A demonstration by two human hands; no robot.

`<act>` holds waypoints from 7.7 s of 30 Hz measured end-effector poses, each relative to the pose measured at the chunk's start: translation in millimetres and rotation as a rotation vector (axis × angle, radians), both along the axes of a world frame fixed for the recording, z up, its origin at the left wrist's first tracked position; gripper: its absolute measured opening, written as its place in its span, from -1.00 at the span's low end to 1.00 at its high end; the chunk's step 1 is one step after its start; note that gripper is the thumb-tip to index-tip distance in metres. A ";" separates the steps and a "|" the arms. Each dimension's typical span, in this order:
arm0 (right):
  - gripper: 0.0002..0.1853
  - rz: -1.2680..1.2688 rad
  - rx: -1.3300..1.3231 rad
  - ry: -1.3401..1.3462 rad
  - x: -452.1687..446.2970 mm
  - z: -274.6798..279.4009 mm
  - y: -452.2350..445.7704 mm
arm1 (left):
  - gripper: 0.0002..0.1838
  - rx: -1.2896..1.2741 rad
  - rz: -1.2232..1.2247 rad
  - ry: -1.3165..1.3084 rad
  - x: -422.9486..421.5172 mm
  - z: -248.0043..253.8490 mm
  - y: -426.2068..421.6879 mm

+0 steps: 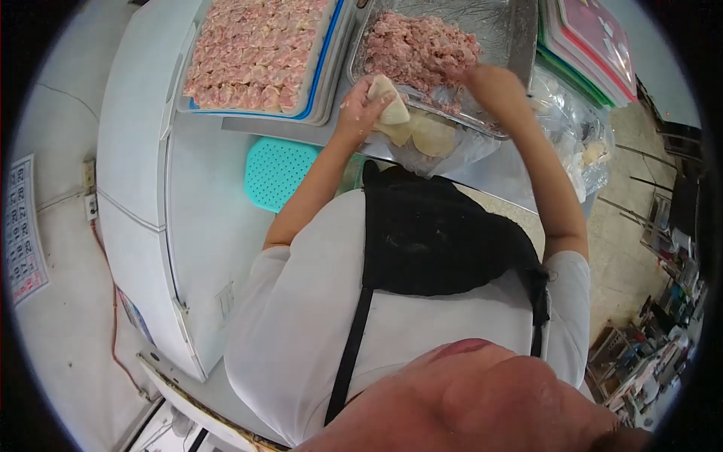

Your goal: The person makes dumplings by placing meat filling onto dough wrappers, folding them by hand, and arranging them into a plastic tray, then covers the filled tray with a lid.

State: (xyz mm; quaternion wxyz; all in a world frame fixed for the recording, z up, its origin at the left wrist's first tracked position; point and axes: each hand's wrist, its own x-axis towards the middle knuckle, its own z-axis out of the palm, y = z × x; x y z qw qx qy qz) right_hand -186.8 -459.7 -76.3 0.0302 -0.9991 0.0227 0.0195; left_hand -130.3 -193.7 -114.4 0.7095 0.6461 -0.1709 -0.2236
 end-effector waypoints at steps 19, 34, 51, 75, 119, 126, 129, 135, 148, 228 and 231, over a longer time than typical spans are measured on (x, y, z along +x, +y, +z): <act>-0.72 -0.010 -0.152 0.115 -6.6 41.2 42.8 | -0.72 0.223 -0.281 -0.079 29.9 14.5 56.8; -0.80 0.220 -0.143 -0.035 -18.1 -6.8 56.8 | -0.72 0.344 -0.281 -0.881 -3.0 27.4 39.7; -0.76 0.085 0.445 0.092 28.1 23.1 82.5 | -0.61 -0.046 -0.248 0.107 -9.4 -10.1 56.8; -0.64 -0.342 1.052 0.006 2.3 33.1 72.8 | -0.65 -0.875 0.100 0.781 41.1 12.9 -28.6; -0.65 0.241 0.692 -0.189 -1.8 6.8 18.4 | -0.26 -0.889 0.434 0.795 30.8 54.4 -58.2; -0.75 0.168 0.242 -0.221 -16.4 66.3 47.3 | -0.32 -0.854 0.241 0.851 55.7 60.2 -52.0; -0.75 0.184 0.189 -0.181 -11.9 79.2 40.8 | -0.38 -0.900 0.234 0.847 60.8 60.8 -55.3; -0.64 -0.054 0.761 0.014 -25.0 108.3 21.0 | -0.41 -0.563 -0.139 0.243 40.0 91.7 -33.9; -0.72 0.518 0.651 -0.174 -24.2 54.5 -28.5 | -0.66 0.382 -0.306 -0.805 25.9 77.5 -46.6; -0.66 -0.557 1.185 -0.211 -84.2 23.2 116.1 | -0.76 1.371 0.161 -0.870 206.7 116.7 306.9; -0.65 -0.542 1.146 -0.200 -81.7 34.6 118.9 | -0.76 1.354 0.209 -0.931 199.2 127.6 303.2</act>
